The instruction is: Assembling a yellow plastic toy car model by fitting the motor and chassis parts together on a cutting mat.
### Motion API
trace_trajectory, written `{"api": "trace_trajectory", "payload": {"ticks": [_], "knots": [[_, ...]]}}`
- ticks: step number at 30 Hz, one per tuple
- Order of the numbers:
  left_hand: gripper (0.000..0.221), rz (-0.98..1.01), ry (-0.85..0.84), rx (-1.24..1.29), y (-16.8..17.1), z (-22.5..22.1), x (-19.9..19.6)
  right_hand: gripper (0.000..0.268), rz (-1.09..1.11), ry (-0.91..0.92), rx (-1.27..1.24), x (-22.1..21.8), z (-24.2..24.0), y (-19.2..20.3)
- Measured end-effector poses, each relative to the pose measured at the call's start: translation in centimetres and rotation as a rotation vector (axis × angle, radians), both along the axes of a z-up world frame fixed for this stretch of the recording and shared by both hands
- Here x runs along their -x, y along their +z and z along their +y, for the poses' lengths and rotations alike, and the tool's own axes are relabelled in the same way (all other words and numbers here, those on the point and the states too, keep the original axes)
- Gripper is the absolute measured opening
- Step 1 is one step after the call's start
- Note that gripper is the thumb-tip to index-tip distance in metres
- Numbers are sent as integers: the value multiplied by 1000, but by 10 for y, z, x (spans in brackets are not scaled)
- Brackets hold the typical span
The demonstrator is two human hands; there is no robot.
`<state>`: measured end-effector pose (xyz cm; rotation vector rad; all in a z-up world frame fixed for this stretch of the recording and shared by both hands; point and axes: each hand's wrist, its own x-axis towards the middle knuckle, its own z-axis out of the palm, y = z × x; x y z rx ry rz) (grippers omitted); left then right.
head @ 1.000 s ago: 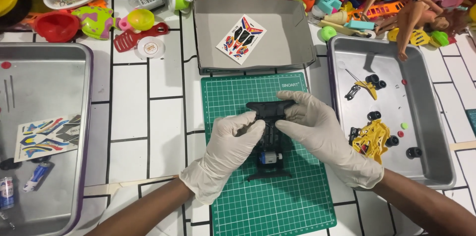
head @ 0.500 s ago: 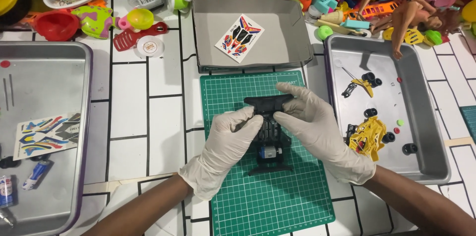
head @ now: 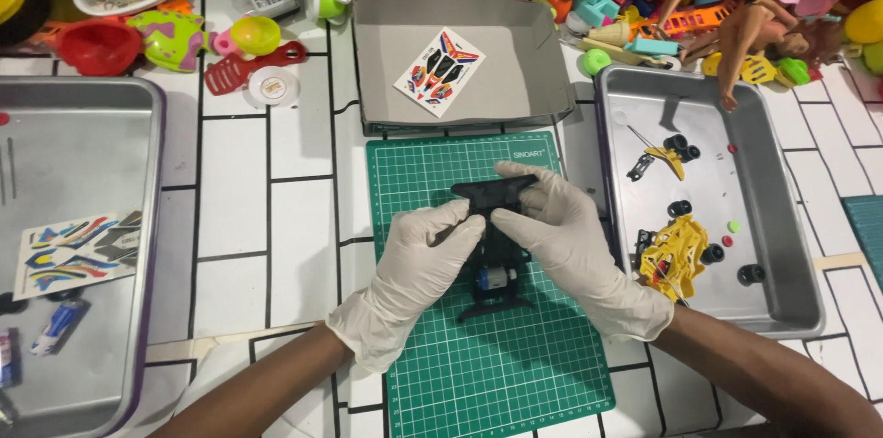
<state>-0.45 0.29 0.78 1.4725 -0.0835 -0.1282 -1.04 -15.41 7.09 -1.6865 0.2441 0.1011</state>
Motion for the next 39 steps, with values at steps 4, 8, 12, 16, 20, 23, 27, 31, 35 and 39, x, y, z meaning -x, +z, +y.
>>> {"api": "trace_trajectory", "payload": {"ticks": [4, 8, 12, 16, 20, 23, 27, 31, 35, 39], "knots": [[12, -12, -31, -21, 0, 2, -1, 68, 44, 49, 32, -3, -17, 15], [12, 67, -28, -24, -19, 1, -3, 55, 46, -39, 142, 1, -47, 64], [14, 74, -68, -86, 11, 1, 0, 27, 234, -162, 498, -3, -102, 90], [23, 130, -80, -90, 13, 0, -1, 35, -87, 110, 958, -14, -204, 15], [23, 102, -83, -131, 12, -1, -1, 24, -179, 290, 1105, -9, -241, -8], [25, 133, -73, -159, 10, -2, -1, 39, -169, 430, 1040, 11, -224, 10], [18, 145, -44, -201, 6, -2, -1, 93, -21, 461, 1034, 49, -213, -8], [16, 106, -45, -188, -1, -1, 0, 80, -4, 507, 1106, 58, -231, -3], [11, 124, -36, -188, 0, -2, -1, 62, -4, 414, 964, 62, -240, 15], [21, 103, -45, -196, 1, -2, 0, 60, 129, 346, 1086, 57, -242, 9]]}}
